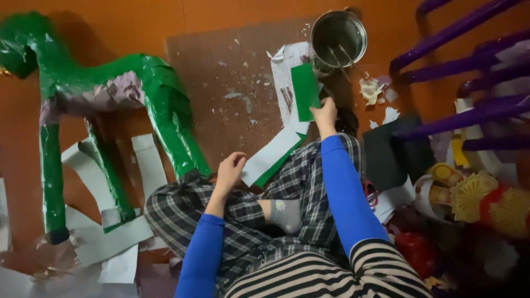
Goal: Wrapping a paper mache giraffe frame with paper strips and green tape
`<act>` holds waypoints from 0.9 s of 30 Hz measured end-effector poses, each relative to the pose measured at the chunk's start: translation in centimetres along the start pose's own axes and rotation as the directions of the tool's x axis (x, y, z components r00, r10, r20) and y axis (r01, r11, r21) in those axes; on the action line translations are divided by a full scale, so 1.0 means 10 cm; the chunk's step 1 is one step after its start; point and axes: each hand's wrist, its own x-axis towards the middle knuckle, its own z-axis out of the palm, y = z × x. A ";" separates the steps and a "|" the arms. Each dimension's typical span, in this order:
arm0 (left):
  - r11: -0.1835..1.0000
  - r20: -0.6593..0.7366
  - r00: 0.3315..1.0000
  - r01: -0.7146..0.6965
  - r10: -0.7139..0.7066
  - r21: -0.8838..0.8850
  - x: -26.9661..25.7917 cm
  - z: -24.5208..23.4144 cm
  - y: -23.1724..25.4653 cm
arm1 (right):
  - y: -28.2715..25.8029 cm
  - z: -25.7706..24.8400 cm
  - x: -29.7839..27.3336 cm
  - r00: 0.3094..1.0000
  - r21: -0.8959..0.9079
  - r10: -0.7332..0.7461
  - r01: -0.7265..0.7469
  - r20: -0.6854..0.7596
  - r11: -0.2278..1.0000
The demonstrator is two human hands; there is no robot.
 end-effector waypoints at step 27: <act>0.996 -0.233 0.968 -0.087 0.093 0.035 -0.07 0.03 0.02 | -0.46 -0.70 -0.85 0.661 -0.119 -0.602 0.623 -0.447 0.773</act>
